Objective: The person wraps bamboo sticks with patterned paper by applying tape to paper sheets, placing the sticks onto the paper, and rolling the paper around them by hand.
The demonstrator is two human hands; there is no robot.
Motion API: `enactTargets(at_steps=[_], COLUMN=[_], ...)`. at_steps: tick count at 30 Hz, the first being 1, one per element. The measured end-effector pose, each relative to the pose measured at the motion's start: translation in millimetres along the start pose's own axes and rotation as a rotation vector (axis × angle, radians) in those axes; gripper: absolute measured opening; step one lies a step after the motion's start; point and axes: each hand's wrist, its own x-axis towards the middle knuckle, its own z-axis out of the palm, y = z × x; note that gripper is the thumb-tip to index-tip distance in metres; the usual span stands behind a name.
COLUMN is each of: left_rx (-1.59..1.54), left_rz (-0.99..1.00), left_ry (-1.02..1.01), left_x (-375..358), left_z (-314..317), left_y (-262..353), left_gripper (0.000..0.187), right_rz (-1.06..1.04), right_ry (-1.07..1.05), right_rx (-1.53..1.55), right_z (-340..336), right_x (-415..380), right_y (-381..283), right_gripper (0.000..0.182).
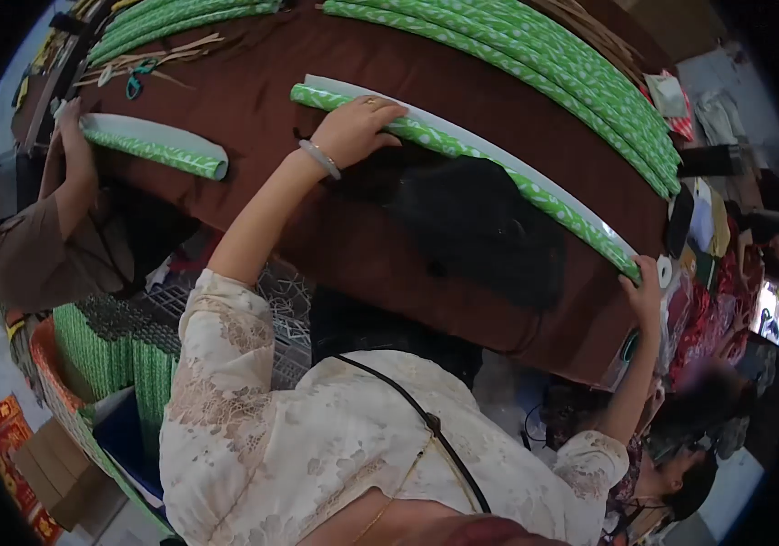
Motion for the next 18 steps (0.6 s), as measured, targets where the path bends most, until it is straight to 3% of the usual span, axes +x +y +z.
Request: enactTargets(at_steps=[2, 3, 4, 7, 8, 9, 12, 18], left_rx=[-0.030, -0.063, -0.099, -0.089, -0.337, -0.337, -0.502, -0.857], left_rz=[0.011, 0.023, 0.038, -0.239, -0.438, -0.443, -0.546, -0.639], left_ry=[0.087, 0.159, 0.232, 0.514, 0.577, 0.585, 0.316, 0.149], left_x=[0, 1, 1, -3, -7, -12, -27, -35], left_z=[-5, -14, -25, -51, -54, -55, -37, -55], left_y=[1, 0, -3, -51, -71, -91, -139, -132], left_gripper=[0.037, 0.036, 0.035, 0.023, 0.021, 0.021, 0.029, 0.031], right_rz=[0.105, -0.004, 0.033, -0.014, -0.026, -0.102, -0.246, -0.360], right_ry=[-0.059, 0.000, -0.032, -0.052, -0.038, -0.012, -0.040, -0.255], right_rx=[-0.098, -0.200, -0.168, 0.056, 0.085, 0.057, 0.161, 0.412], right_z=[-17, -16, -20, -39, -37, -35, -12, 78], right_x=[5, 5, 11, 39, 52, 71, 125, 220], right_y=[-46, -33, -40, -79, -94, -118, -194, -336], right_gripper=[0.041, 0.039, 0.038, 0.022, 0.016, 0.008, 0.009, 0.015])
